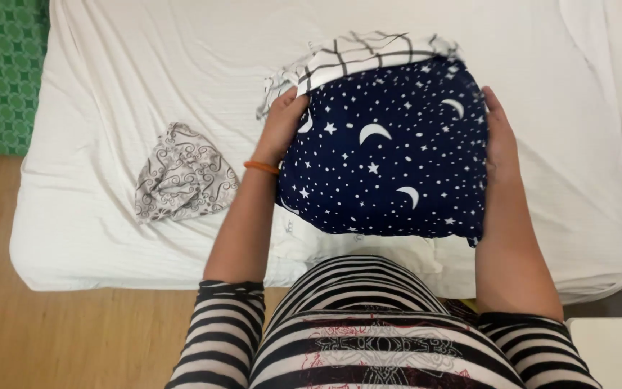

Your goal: The person places a pillowcase on a pillow and inserts the pillow into it. They repeatedly adjust the fabric, pull the corners, and smooth the surface to ensure the pillow fits properly inside the case.

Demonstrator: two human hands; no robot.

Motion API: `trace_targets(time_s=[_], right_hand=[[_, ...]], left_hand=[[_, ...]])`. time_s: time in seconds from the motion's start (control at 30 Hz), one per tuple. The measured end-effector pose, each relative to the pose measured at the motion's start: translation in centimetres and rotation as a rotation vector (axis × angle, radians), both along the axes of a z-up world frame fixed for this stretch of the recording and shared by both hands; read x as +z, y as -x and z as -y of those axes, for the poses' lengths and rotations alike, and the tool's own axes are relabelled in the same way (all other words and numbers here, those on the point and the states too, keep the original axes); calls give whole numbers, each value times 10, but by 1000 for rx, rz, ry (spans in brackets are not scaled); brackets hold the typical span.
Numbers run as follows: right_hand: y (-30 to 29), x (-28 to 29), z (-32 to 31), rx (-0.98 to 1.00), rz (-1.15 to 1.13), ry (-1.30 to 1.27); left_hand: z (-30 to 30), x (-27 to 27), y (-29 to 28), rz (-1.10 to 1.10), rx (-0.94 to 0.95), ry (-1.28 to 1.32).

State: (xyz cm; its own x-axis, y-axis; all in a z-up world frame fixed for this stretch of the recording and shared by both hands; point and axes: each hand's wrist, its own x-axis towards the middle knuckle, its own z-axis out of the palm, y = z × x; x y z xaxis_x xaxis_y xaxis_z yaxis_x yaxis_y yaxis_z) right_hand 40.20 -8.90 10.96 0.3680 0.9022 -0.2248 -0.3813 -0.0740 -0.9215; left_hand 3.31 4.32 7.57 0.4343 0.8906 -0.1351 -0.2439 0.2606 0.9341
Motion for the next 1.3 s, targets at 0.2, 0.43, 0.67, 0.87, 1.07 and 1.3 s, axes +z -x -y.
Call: trace_targets(time_s=[0.2, 0.43, 0.67, 0.87, 1.07, 1.3], right_hand=[[-60, -193, 17, -45, 745, 51], [88, -111, 71, -78, 1238, -74], [168, -40, 78, 556, 1544, -421], [151, -65, 62, 807, 1686, -204], [122, -63, 24, 425, 1300, -364], [129, -14, -20, 69, 898, -299]], left_hand=[[39, -170, -42, -408, 312, -290], [112, -165, -52, -396, 197, 157], [115, -126, -37, -310, 244, 44], [106, -155, -22, -330, 215, 89], [103, -87, 4, -709, 299, -69], [91, -189, 17, -852, 474, -399]])
